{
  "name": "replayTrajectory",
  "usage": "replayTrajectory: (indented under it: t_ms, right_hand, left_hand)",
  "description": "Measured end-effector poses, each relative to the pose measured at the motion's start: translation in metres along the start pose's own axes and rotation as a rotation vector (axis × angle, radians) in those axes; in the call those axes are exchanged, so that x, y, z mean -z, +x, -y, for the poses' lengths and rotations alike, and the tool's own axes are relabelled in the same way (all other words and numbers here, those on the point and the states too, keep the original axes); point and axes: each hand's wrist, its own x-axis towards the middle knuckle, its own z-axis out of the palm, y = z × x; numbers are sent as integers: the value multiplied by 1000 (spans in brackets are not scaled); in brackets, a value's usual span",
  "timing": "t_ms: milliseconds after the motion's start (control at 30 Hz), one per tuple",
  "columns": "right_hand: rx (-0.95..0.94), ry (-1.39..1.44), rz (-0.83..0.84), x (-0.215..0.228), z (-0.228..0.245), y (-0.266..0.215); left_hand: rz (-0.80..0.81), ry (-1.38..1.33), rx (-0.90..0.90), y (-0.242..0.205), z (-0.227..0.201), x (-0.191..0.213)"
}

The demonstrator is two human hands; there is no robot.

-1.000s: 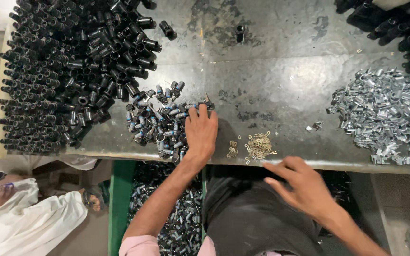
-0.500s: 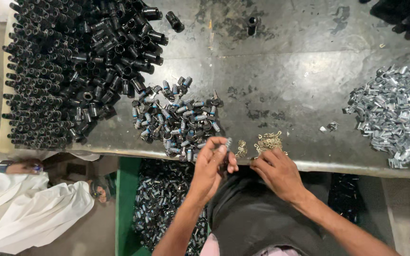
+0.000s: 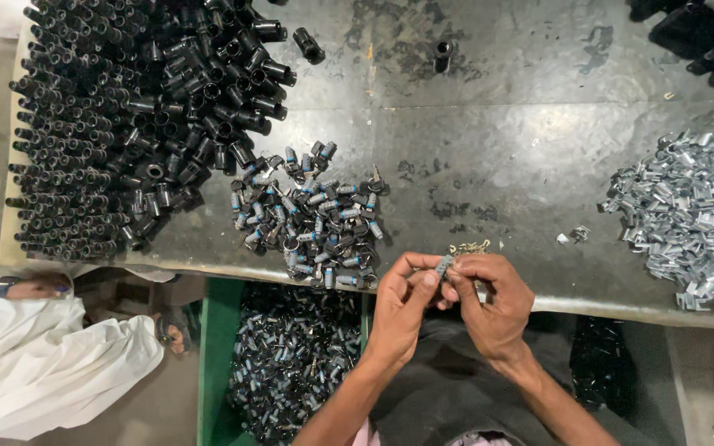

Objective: The person assembles small padlocks by inserting metal keys into black cylindrical lock bodies and then placing metal shrouds over them. The person repeatedly picks up components from piles on a metal table, inserts the key into the lock body, and secures it with a shroud, placing the finished units into a growing stack.

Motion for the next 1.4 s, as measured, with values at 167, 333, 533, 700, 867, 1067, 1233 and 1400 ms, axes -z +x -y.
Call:
replayTrajectory:
  t_ms: [167, 333, 533, 700, 867, 1067, 1233, 1400]
  right_hand:
    - [28, 63, -60, 0, -3, 1]
    - [-224, 337, 59, 13, 1, 12]
    - [-313, 616, 135, 29, -2, 35]
    - [-112, 617, 6, 50, -15, 42]
    - [-247, 443, -19, 53, -21, 53]
    - [-409, 339, 105, 56, -18, 74]
    - [-422, 198, 76, 43, 8, 72]
    - [-122, -301, 245, 59, 33, 76]
  left_hand:
    - [19, 2, -1, 7, -5, -6]
    - [66, 75, 13, 14, -5, -2]
    - [183, 431, -102, 59, -1, -12]
    - [-211, 935, -696, 252, -24, 11]
    - [-288, 1373, -956, 326, -36, 9]
    - [198, 1016, -753, 181, -21, -24]
    - [350, 1026, -491, 107, -38, -28]
    - [378, 1413, -786, 88, -56, -46]
